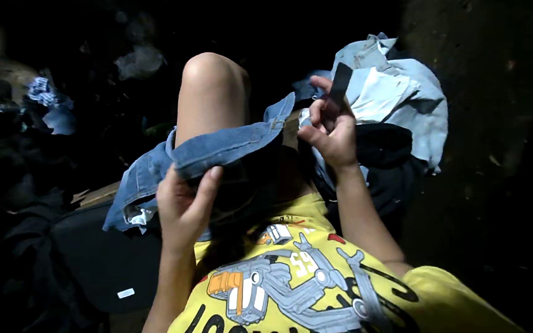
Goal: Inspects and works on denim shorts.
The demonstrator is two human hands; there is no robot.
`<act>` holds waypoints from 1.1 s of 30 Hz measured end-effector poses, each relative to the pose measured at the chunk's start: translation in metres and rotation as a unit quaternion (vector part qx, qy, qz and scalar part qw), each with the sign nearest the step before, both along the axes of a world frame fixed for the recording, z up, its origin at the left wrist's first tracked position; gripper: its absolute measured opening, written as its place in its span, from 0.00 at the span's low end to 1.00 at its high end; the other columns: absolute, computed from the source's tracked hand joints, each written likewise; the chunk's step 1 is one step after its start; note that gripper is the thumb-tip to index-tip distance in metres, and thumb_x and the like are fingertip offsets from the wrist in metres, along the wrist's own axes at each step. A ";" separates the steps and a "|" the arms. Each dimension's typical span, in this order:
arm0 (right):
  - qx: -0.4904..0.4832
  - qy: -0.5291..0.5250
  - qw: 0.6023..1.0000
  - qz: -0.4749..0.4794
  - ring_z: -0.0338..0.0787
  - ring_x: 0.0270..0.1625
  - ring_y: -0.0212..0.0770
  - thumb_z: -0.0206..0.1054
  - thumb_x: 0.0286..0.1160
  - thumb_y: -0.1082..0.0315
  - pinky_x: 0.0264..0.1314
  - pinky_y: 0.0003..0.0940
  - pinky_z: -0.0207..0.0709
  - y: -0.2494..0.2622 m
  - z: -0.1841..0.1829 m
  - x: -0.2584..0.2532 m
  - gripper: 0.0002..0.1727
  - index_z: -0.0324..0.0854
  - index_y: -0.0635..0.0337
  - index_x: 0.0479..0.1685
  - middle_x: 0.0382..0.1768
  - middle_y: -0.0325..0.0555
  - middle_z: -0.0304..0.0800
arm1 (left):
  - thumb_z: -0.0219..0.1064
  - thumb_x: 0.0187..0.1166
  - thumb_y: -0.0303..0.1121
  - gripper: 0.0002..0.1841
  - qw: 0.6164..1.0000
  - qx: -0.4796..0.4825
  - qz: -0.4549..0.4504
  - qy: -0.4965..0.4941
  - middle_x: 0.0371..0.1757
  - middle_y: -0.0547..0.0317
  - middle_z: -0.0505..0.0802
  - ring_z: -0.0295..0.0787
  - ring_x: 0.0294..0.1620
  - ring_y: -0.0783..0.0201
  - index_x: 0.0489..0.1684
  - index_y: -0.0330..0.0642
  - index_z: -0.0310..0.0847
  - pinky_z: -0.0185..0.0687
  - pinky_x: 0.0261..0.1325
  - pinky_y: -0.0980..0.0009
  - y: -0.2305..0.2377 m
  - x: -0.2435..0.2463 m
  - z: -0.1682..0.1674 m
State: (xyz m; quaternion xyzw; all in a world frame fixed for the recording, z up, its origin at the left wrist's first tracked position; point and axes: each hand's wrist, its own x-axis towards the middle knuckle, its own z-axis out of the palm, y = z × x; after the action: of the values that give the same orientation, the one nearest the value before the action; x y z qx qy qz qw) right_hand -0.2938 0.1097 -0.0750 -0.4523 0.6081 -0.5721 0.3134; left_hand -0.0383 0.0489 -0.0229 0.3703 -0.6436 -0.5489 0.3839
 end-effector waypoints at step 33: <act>0.001 0.152 0.988 0.040 0.88 0.48 0.34 0.74 0.72 0.64 0.50 0.26 0.82 -0.100 -0.022 0.030 0.16 0.89 0.66 0.54 0.50 0.52 0.89 | 0.47 0.89 0.27 0.11 0.962 0.231 0.144 0.006 0.32 0.75 0.88 0.86 0.34 0.83 0.46 0.47 0.77 0.84 0.41 0.83 -0.063 -0.004 0.015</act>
State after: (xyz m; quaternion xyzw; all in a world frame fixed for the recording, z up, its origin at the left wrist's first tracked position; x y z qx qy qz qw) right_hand -0.2635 0.0095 -0.0969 -0.5581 0.6303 -0.4832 0.2403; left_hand -0.0424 -0.0137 -0.0080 0.5348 -0.4369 -0.6234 0.3668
